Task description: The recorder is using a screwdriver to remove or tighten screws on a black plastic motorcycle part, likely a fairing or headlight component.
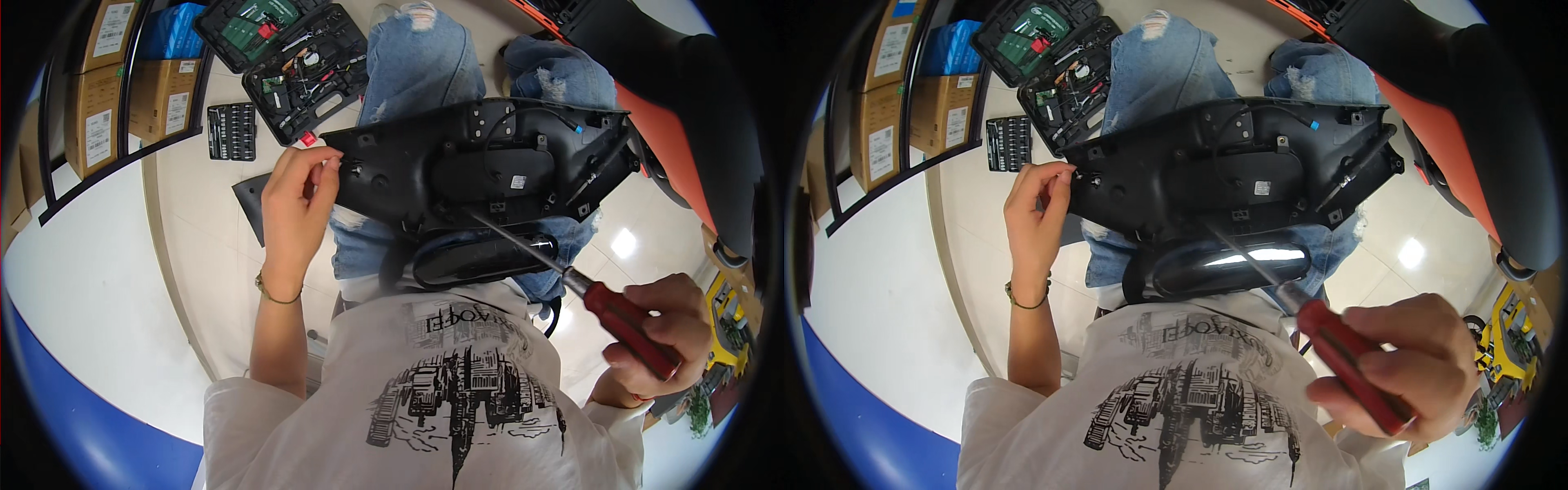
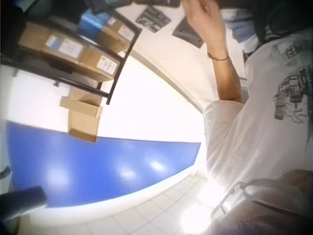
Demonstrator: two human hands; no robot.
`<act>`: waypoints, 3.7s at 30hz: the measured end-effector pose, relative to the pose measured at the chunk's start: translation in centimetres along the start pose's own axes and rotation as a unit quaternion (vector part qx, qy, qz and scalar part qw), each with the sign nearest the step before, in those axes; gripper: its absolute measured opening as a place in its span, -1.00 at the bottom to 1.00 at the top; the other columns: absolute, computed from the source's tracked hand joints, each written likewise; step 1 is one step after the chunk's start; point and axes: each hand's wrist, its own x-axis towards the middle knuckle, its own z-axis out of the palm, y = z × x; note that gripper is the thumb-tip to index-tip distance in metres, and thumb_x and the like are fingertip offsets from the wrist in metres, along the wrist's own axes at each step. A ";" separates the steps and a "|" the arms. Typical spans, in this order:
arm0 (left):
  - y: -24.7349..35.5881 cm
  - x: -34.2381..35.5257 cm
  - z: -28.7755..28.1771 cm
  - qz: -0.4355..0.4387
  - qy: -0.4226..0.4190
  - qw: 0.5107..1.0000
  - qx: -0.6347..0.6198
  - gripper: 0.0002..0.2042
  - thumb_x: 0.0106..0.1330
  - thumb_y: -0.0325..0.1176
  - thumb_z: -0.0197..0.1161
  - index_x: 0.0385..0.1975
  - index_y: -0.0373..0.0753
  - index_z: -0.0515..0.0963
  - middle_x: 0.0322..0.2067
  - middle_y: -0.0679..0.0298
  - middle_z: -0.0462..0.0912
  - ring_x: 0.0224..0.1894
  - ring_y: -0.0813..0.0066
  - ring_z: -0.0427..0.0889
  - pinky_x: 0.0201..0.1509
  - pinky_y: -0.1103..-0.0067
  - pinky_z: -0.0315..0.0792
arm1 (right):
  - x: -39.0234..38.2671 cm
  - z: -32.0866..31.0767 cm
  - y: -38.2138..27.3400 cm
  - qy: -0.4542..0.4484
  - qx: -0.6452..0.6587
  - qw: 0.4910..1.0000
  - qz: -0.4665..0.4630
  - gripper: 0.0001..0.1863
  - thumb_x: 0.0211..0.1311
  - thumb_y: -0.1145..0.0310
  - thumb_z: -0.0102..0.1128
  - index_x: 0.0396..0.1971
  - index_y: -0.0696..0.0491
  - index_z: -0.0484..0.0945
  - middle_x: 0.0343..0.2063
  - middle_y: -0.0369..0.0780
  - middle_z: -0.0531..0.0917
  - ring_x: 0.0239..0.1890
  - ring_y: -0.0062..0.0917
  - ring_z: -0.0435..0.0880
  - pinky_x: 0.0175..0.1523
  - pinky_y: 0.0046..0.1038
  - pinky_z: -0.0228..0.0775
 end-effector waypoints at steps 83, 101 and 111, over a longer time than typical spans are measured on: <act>13.2 -7.1 -4.4 0.260 -0.003 0.945 -0.198 -0.78 0.05 -0.24 0.57 -0.39 0.08 0.61 -0.47 0.57 0.53 -0.53 0.65 0.44 -0.39 0.65 0.26 | 1.3 13.4 -2.0 0.098 0.147 0.972 -0.157 -0.82 0.04 0.51 0.29 -0.30 0.11 0.63 -0.23 -0.24 0.68 -0.59 -0.70 0.52 -0.56 -0.66 0.39; 12.6 -6.9 -4.0 0.307 -0.020 0.923 -0.229 -0.79 0.06 -0.23 0.57 -0.37 0.06 0.65 -0.28 0.59 0.65 -0.45 0.63 0.39 -0.30 0.65 0.37 | 0.8 13.2 -1.8 0.090 0.140 0.978 -0.125 -0.74 0.09 0.39 0.22 -0.18 0.05 0.63 -0.19 -0.26 0.66 -0.58 -0.73 0.53 -0.55 -0.67 0.43; 12.0 -5.8 -5.8 0.308 -0.133 0.912 -0.237 -0.65 -0.05 -0.11 0.63 -0.55 0.04 0.49 -0.46 0.55 0.51 -0.49 0.61 0.30 -0.44 0.62 0.23 | 0.7 13.0 -1.6 0.096 0.136 0.975 -0.144 -0.73 0.10 0.37 0.22 -0.17 0.05 0.63 -0.15 -0.25 0.66 -0.54 -0.73 0.57 -0.53 -0.69 0.44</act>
